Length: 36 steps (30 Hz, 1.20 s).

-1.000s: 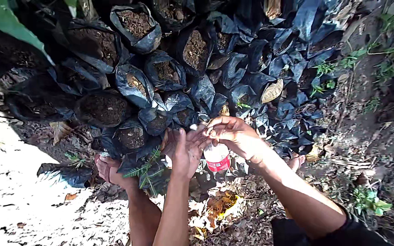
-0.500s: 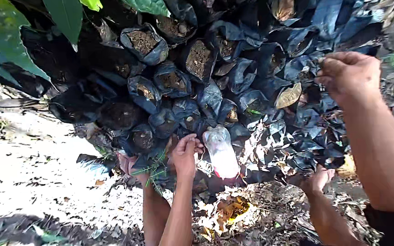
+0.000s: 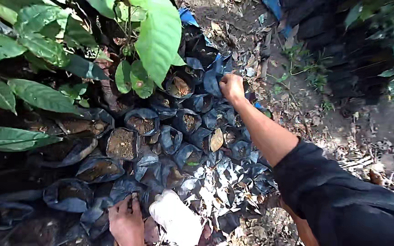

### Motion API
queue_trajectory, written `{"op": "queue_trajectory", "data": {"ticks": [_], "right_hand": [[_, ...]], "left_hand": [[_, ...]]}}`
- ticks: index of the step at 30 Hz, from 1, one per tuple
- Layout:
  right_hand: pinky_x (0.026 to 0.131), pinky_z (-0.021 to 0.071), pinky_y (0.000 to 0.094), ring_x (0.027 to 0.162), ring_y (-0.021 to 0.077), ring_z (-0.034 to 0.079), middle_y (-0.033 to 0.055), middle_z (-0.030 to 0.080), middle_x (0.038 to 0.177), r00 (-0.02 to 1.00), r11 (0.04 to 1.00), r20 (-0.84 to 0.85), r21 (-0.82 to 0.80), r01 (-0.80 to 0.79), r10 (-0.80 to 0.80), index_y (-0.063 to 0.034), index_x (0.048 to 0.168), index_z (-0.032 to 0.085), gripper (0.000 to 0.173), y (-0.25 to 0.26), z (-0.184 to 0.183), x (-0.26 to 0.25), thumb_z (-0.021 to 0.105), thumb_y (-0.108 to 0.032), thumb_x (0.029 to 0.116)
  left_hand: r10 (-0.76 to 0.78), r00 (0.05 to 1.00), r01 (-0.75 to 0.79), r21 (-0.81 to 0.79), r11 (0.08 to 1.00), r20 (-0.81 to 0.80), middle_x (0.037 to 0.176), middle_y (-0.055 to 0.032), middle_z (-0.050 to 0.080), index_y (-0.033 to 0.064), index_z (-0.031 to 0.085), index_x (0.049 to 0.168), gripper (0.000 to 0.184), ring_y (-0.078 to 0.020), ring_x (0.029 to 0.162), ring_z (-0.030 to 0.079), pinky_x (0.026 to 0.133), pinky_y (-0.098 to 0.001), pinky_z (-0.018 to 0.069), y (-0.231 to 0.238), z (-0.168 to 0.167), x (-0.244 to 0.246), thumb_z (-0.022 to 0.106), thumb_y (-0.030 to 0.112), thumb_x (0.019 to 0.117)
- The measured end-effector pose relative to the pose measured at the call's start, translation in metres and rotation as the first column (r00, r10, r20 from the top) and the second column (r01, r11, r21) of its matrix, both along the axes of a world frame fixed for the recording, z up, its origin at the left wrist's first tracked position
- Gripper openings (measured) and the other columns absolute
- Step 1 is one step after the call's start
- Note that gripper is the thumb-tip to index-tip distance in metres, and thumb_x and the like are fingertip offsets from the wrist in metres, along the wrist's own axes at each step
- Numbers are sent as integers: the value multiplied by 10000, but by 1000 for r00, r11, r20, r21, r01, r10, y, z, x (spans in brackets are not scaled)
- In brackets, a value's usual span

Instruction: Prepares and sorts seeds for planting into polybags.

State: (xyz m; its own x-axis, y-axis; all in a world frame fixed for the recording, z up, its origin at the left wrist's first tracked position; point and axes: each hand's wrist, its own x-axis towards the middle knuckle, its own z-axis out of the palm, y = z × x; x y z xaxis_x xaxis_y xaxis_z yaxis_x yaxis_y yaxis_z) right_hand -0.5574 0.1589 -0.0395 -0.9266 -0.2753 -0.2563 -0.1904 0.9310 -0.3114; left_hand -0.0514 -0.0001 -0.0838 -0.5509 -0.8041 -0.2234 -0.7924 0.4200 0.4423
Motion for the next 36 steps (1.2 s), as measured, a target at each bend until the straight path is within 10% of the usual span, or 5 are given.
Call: {"op": "queue_trajectory", "data": {"ticks": [11, 21, 26, 36], "right_hand": [[954, 538, 576, 1131, 409, 666, 250, 692, 1131, 984, 982, 66, 84, -171, 166, 12, 1069, 698, 165, -28, -35, -5, 632, -54, 932], [981, 530, 545, 1124, 376, 681, 224, 715, 1119, 999, 998, 17, 53, -41, 40, -4, 1075, 722, 185, -30, -42, 1, 592, -77, 967], [978, 511, 545, 1096, 313, 689, 137, 744, 1115, 960, 949, 64, -146, 280, -273, -82, 1112, 754, 201, -13, -32, 3, 686, -166, 943], [1033, 515, 508, 1162, 331, 668, 188, 712, 1180, 999, 997, 1, -64, 49, -49, -67, 1231, 735, 298, -13, -43, 0, 605, -92, 964]], "left_hand": [[11, 1000, -11, 45, 999, -4, 1077, -235, 659, 20, 754, 1117, 246, -314, 872, 662, 787, -470, 554, -2, -7, 7, 708, 184, 939], [63, 997, -60, 72, 996, -48, 1009, -175, 640, 34, 760, 1053, 245, -209, 788, 619, 698, -354, 527, -6, -15, 9, 740, 230, 907], [65, 997, -59, 111, 992, -48, 994, -152, 623, 33, 751, 1026, 242, -175, 769, 596, 674, -317, 504, -9, -13, 8, 749, 218, 870], [110, 994, -103, 169, 980, -30, 977, -104, 606, 33, 734, 964, 203, -120, 787, 563, 698, -259, 473, -13, -11, 6, 774, 198, 851]]}}
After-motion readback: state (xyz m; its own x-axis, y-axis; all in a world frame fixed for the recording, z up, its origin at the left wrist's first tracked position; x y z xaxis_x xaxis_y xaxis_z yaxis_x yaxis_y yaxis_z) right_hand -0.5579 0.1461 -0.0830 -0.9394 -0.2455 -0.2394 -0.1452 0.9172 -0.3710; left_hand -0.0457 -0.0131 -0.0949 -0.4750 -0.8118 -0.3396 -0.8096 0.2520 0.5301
